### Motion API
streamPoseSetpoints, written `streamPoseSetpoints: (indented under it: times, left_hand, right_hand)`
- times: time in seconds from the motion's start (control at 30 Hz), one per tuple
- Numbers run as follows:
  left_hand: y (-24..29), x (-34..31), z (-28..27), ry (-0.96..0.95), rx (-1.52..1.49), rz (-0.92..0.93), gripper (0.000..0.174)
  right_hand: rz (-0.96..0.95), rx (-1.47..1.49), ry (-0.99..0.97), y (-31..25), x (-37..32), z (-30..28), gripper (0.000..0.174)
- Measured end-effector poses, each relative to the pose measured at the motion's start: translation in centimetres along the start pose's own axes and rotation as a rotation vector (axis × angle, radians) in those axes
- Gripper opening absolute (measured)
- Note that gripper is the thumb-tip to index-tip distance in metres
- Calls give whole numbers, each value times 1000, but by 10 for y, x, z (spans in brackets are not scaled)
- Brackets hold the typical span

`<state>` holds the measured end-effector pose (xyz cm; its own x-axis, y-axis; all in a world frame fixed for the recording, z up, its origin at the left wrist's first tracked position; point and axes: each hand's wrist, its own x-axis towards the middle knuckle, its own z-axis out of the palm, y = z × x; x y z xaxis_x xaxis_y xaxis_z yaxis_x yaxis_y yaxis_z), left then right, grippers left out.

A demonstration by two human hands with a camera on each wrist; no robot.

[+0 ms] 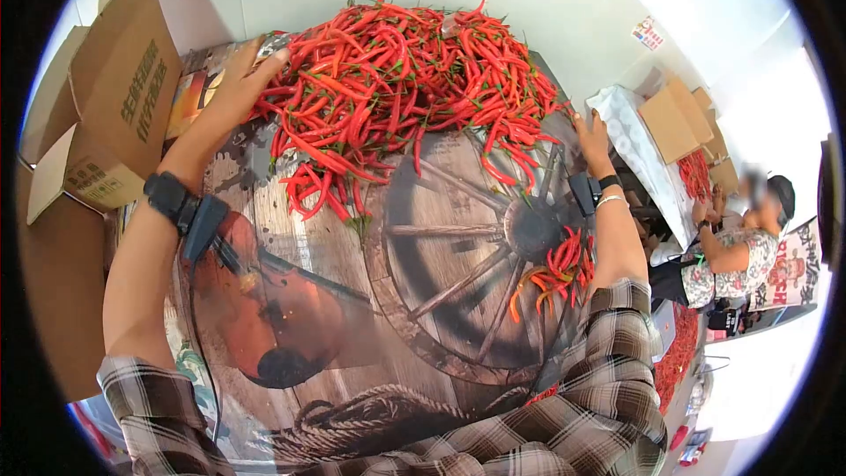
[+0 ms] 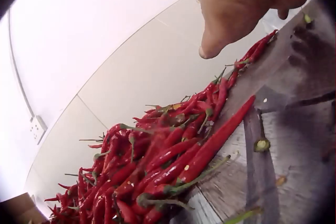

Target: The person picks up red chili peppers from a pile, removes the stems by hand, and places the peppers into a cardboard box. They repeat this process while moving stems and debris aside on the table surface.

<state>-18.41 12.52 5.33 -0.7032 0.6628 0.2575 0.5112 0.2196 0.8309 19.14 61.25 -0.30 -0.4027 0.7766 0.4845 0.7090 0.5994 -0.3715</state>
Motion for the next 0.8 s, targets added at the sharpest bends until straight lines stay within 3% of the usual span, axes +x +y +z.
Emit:
streamPoseSetpoints:
  times: [0.1,0.17,0.3,0.37,0.47,0.53,0.7,0.8]
  left_hand:
    - [-22,33,16,-70,33,35,83]
    - [-30,44,29,-86,61,28,85]
    - [-10,42,41,-106,-16,-58,83]
    - [-5,42,42,-232,-103,14,82]
    - [-4,43,41,-369,-199,-32,80]
    - [5,34,40,-289,-144,-63,79]
    - [-17,40,52,-215,43,-34,86]
    - [-16,24,55,-163,104,-27,88]
  right_hand:
    - [-53,-23,-1,9,3,10,76]
    - [34,82,-108,0,5,12,77]
    - [47,27,-180,-27,3,14,72]
    - [-96,310,-418,-53,-2,8,68]
    - [-116,432,-387,-106,-24,7,65]
    - [-185,483,-414,-127,-29,15,66]
    - [-93,624,-471,-193,-69,4,73]
    - [-58,772,-448,-195,-78,26,77]
